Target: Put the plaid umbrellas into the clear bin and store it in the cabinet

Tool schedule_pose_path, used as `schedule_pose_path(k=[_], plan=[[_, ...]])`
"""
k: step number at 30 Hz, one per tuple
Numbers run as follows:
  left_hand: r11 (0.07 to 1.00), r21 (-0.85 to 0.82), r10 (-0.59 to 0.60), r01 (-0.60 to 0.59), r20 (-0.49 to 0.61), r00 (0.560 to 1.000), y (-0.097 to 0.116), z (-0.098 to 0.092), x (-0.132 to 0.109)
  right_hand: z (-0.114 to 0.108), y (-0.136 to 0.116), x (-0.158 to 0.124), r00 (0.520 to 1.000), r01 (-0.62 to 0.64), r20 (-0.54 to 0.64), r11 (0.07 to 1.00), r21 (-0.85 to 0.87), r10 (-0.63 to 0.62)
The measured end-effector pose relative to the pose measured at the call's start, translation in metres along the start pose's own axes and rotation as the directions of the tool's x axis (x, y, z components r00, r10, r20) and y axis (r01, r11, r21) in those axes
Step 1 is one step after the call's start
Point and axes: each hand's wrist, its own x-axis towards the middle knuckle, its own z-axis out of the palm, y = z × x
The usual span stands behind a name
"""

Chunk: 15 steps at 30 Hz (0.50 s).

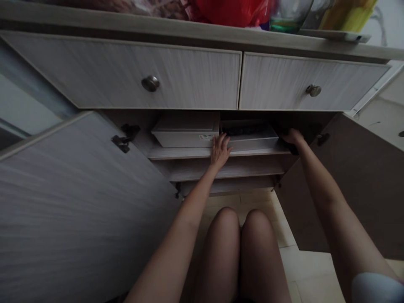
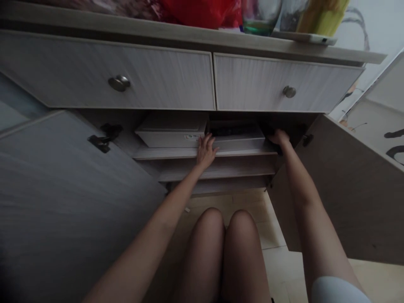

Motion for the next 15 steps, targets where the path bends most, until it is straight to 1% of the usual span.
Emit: schedule_pose_path(k=[1, 2, 3, 5, 7, 9, 11, 12, 13, 14, 15], plan=[[1.0, 0.003, 0.002, -0.002, -0.003, 1.0, 0.0, 0.0, 0.0, 0.008, -0.003, -0.007, 0.999, -0.036, 0.028, 0.999, 0.014, 0.036], [1.0, 0.007, 0.004, -0.004, -0.007, 1.0, 0.0, 0.0, 0.0, 0.016, -0.007, -0.013, 0.998, -0.062, 0.023, 0.998, 0.03, 0.061], [1.0, 0.013, 0.007, -0.007, -0.008, 1.0, 0.0, 0.0, 0.0, 0.021, -0.012, -0.017, 0.996, -0.085, -0.023, 0.995, 0.045, 0.086], [1.0, 0.026, 0.013, -0.013, -0.004, 1.0, 0.0, 0.0, 0.0, 0.026, -0.021, -0.019, 0.977, -0.131, -0.161, 0.989, 0.072, 0.141], [0.999, 0.037, 0.015, -0.015, 0.005, 1.0, -0.001, 0.0, 0.0, 0.02, -0.03, -0.011, 0.945, -0.113, -0.297, 0.989, 0.098, 0.137], [0.999, 0.041, 0.012, -0.012, 0.014, 1.0, -0.002, 0.001, 0.0, 0.006, -0.042, 0.001, 0.919, -0.037, -0.387, 0.992, 0.123, 0.082], [0.999, 0.04, 0.004, -0.004, 0.012, 1.0, -0.003, 0.002, 0.0, -0.008, -0.06, 0.015, 0.909, 0.087, -0.417, 0.99, 0.116, -0.031], [0.999, 0.039, 0.0, 0.0, 0.01, 1.0, -0.003, 0.002, 0.0, -0.013, -0.071, 0.02, 0.911, 0.179, -0.392, 0.98, 0.089, -0.13], [0.999, 0.038, -0.003, 0.003, 0.007, 1.0, -0.003, 0.003, 0.0, -0.015, -0.085, 0.024, 0.908, 0.29, -0.328, 0.956, 0.045, -0.26], [0.999, 0.037, -0.005, 0.004, 0.006, 1.0, -0.003, 0.003, 0.0, -0.015, -0.099, 0.026, 0.89, 0.403, -0.233, 0.915, 0.0, -0.392], [0.999, 0.038, -0.004, 0.004, 0.009, 1.0, -0.002, 0.002, 0.0, -0.012, -0.113, 0.027, 0.859, 0.496, -0.128, 0.868, -0.036, -0.496]])
